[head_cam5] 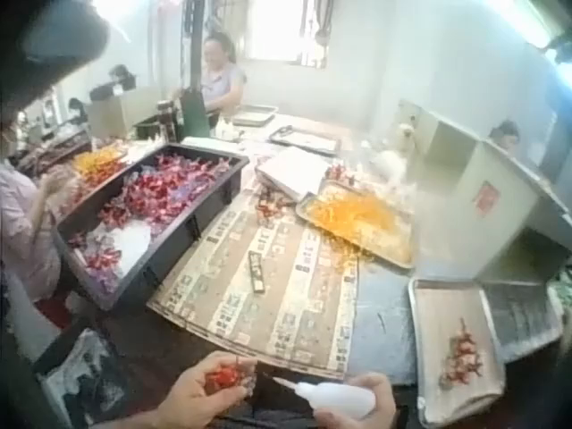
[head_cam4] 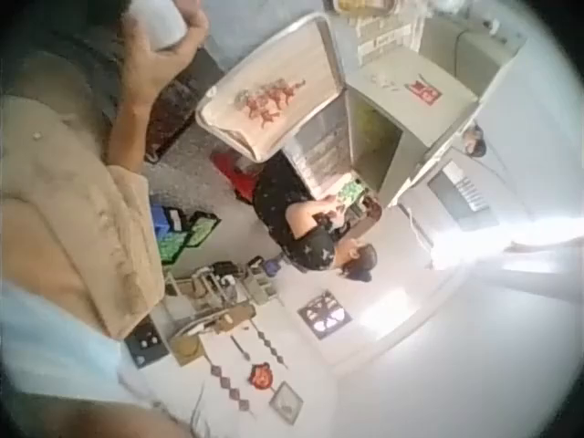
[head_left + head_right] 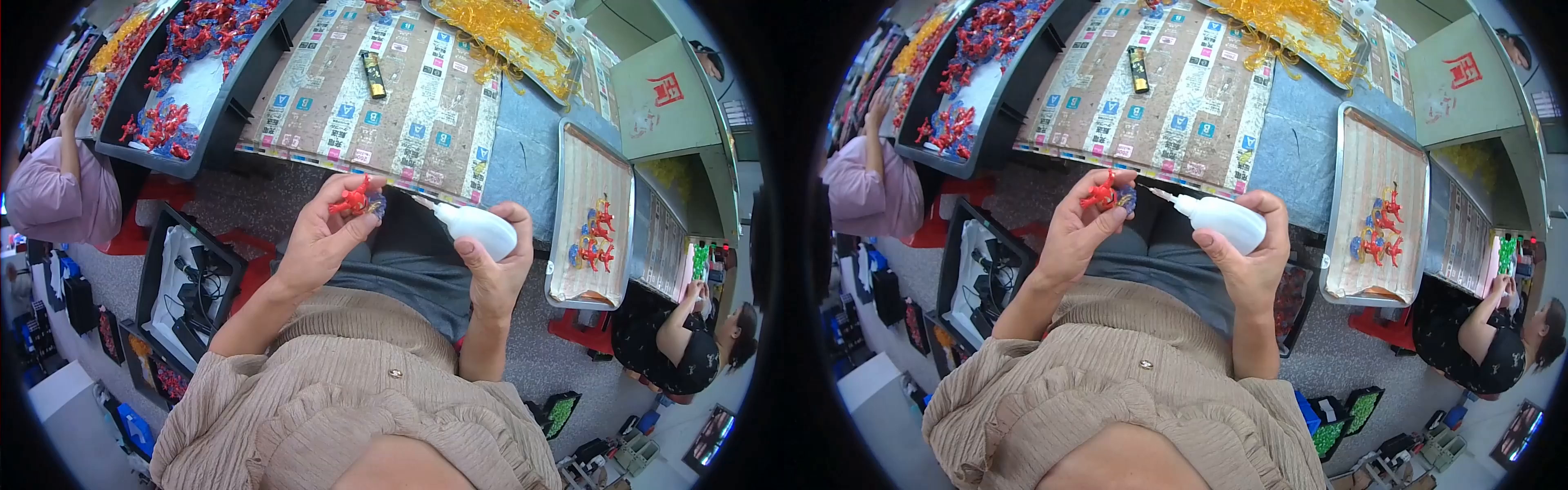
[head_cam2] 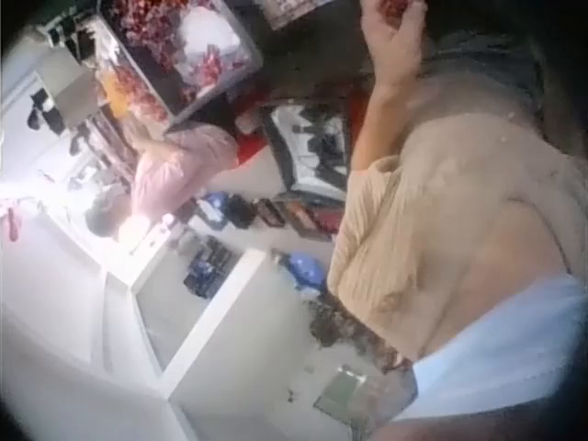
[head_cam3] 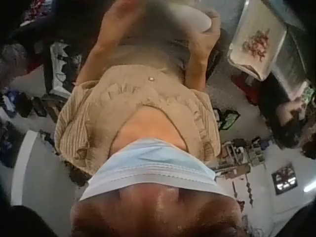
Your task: The person applies glue to plastic figurines using a squeeze bottle and attaches accessory pieces onto the figurines by hand.
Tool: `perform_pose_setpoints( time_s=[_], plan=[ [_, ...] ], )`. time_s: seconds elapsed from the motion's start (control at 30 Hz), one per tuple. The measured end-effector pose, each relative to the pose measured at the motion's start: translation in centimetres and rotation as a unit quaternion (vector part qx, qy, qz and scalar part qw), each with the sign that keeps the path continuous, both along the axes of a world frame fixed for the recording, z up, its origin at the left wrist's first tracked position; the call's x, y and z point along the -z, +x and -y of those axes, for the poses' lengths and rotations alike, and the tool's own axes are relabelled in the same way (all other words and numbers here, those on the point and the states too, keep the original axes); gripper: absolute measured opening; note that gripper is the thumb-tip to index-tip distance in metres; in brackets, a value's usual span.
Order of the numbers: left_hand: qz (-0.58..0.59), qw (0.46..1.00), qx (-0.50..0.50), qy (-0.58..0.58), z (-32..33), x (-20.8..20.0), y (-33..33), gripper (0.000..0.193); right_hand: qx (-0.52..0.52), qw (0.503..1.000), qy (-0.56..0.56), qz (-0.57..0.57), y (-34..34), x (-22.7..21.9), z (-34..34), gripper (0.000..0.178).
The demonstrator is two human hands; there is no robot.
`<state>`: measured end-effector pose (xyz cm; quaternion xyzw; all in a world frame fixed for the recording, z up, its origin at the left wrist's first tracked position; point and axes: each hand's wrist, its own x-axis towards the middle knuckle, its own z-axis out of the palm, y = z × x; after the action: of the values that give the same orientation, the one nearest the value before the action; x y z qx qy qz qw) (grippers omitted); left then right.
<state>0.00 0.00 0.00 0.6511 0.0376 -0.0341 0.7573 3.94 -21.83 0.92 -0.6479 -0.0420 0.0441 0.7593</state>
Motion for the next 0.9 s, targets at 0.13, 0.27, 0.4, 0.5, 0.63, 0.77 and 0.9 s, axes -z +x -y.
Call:
perform_pose_setpoints(
  time_s=[0.13,0.27,0.4,0.5,0.63,0.77,0.9],
  plan=[
    [0.002,0.997,-0.046,-0.060,0.5,-0.2,0.1,0.040,0.040,0.995,-0.014,0.093,0.2,0.4,0.1,0.049],
    [0.008,0.994,-0.087,-0.061,0.6,-0.5,0.0,0.030,0.053,0.986,-0.028,0.155,-0.1,0.1,-0.4,0.041],
    [0.001,0.994,-0.073,-0.076,0.6,-0.6,-0.1,0.033,0.050,0.978,-0.066,0.190,-0.4,0.0,-0.8,0.040],
    [0.030,0.997,-0.049,-0.053,0.5,0.2,-0.1,0.036,0.034,0.969,-0.121,0.214,-0.6,0.1,-0.7,0.039],
    [0.055,0.995,-0.059,-0.066,0.7,0.3,-0.3,0.036,0.048,0.956,-0.163,0.240,-0.6,0.0,-0.7,0.038],
    [0.006,0.990,-0.062,-0.126,0.8,-0.3,-0.3,0.038,0.054,0.950,-0.171,0.253,-0.6,0.0,-0.8,0.037],
    [-0.005,0.991,-0.077,-0.108,0.6,0.0,-0.4,0.039,0.053,0.946,-0.187,0.260,-0.7,0.0,-0.7,0.038]
  ],
)
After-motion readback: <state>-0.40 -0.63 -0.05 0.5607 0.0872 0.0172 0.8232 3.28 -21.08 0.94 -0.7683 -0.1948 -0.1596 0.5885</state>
